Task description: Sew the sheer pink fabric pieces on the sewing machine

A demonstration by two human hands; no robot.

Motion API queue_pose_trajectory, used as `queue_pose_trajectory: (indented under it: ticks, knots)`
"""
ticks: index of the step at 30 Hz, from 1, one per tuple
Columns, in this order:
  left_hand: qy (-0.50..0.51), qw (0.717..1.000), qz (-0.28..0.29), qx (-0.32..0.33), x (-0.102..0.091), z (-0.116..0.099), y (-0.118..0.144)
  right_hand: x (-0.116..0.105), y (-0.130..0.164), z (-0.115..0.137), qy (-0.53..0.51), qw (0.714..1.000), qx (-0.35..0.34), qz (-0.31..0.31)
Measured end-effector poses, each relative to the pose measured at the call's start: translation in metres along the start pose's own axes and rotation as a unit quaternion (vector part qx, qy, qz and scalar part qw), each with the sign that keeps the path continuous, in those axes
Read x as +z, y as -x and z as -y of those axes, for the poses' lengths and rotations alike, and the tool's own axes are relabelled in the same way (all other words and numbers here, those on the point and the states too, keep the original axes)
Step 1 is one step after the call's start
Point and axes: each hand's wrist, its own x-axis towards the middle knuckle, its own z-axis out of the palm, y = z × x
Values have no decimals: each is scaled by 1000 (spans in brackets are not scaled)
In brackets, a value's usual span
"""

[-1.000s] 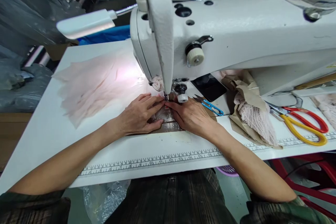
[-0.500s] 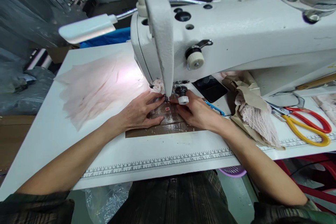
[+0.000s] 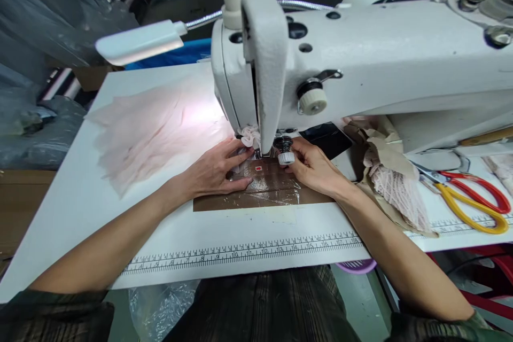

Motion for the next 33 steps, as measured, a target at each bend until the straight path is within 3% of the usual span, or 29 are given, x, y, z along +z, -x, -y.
queue_pose_trajectory:
  ticks: [8, 19, 26, 33]
  knots:
    - [-21, 999, 30, -28, -3, -2, 2, 7, 3, -9, 87, 994, -51, -40]
    - [-87, 986, 81, -114, -9, -19, 2, 16, -2, -20, -40, 995, 4, -88]
    - [-68, 991, 61, -101, -3, -15, 4, 16, -1, -24, 67, 990, -52, -110]
    - [-62, 991, 58, -106, -2, -15, 3, 17, 1, -12, 133, 978, -80, -141]
